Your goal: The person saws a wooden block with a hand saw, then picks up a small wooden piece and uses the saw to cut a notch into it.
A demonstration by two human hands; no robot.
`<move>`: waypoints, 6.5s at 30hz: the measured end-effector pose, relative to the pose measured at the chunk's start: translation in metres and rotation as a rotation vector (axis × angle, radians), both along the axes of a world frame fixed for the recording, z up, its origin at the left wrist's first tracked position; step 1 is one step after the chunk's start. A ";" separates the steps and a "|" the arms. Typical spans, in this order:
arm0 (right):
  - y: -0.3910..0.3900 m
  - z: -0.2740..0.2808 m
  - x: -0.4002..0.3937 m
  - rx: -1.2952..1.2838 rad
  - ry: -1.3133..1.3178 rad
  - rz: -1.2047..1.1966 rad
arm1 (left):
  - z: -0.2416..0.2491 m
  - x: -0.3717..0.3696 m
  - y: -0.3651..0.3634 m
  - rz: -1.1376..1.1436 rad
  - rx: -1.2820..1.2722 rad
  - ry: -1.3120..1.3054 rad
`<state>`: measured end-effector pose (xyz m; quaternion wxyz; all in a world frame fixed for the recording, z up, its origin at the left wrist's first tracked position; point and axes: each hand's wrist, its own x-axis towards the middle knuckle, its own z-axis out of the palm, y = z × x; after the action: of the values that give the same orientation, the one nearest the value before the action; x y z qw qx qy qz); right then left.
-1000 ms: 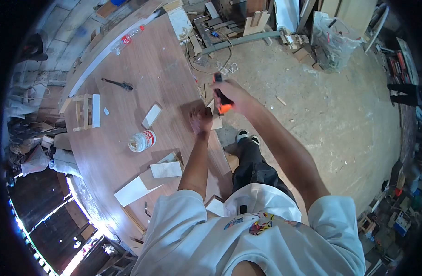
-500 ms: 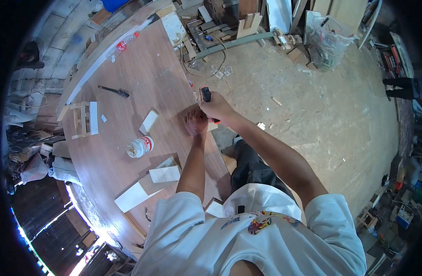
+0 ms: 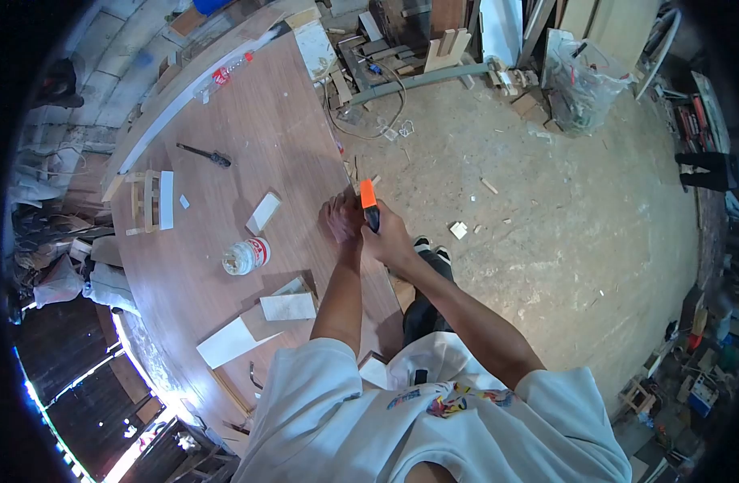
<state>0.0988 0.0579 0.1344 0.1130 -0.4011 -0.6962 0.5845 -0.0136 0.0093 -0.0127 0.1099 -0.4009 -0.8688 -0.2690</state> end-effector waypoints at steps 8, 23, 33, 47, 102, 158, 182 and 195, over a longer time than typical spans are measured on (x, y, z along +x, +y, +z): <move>-0.037 0.052 0.060 -0.067 0.144 -0.023 | 0.009 0.003 0.000 0.010 0.046 0.067; -0.028 0.017 0.048 -0.013 0.137 -0.016 | 0.022 0.004 -0.001 0.050 -0.064 -0.088; -0.048 0.068 0.088 -0.154 0.088 -0.018 | 0.023 0.007 0.002 0.080 -0.068 -0.078; -0.047 0.030 0.072 0.007 0.070 0.032 | 0.017 0.003 0.000 0.060 -0.038 0.001; -0.034 0.027 0.036 0.065 0.103 -0.031 | 0.001 0.002 -0.008 0.075 -0.025 0.114; -0.062 0.089 0.087 -0.155 0.091 -0.070 | -0.005 0.002 -0.009 0.099 -0.135 0.117; 0.018 0.030 0.006 -0.308 0.083 -0.063 | 0.004 0.000 -0.004 0.083 -0.061 0.044; 0.083 0.032 -0.078 -0.844 0.074 -0.140 | -0.015 -0.004 -0.004 0.111 0.006 -0.110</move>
<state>0.0211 0.1413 0.1661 0.0034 -0.4371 -0.3624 0.8232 -0.0179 0.0048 -0.0274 0.0779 -0.3363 -0.8936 -0.2869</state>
